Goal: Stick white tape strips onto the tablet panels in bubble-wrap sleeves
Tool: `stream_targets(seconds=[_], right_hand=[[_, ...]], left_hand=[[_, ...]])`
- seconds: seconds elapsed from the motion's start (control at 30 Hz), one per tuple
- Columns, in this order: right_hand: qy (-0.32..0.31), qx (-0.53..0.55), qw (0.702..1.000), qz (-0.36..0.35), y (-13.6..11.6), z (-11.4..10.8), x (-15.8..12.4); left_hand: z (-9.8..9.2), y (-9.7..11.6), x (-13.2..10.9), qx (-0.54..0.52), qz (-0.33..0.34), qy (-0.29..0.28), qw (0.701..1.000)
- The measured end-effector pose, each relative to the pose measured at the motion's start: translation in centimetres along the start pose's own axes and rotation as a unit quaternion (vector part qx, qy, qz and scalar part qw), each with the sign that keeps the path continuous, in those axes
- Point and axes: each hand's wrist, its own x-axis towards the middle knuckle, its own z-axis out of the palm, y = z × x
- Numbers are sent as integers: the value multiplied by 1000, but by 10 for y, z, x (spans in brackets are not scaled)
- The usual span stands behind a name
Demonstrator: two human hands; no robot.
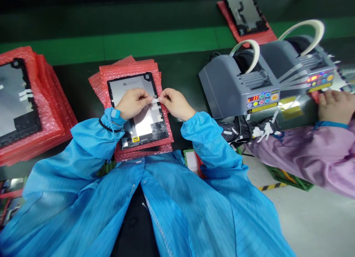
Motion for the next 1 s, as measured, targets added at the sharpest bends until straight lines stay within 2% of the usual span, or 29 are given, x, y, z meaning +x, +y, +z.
stream_targets(seconds=[0.17, 0.43, 0.5, 0.57, 0.67, 0.73, 0.83, 0.9, 0.93, 1.0], right_hand=[[17, -60, 998, -16, 4, 6, 4], [2, -70, 997, -9, 8, 6, 4], [0, -38, 999, 29, 10, 7, 5], [-8, 28, 994, 105, 11, 8, 6], [-44, 136, 963, 227, 12, 6, 6], [-65, 186, 944, 266, 10, 4, 4], [-43, 218, 940, 258, 5, 5, 1], [-10, 179, 959, 219, 1, 8, -1], [6, 138, 973, 187, -1, 10, -1], [46, 30, 993, 108, -5, 16, -2]], left_hand=[[6, 2, 2, 115, 5, -9, 993], [11, 2, -3, 146, 39, -13, 988], [12, 2, -1, 159, 35, -22, 986], [13, 3, 3, 160, 29, -25, 986], [10, 1, 9, 142, 15, -3, 990], [0, -5, 6, 129, -1, 36, 991], [-24, -24, -21, 121, -44, 147, 981], [-39, -40, -51, 129, -93, 221, 962], [-43, -48, -67, 134, -125, 234, 955], [-44, -57, -93, 129, -183, 209, 952]])
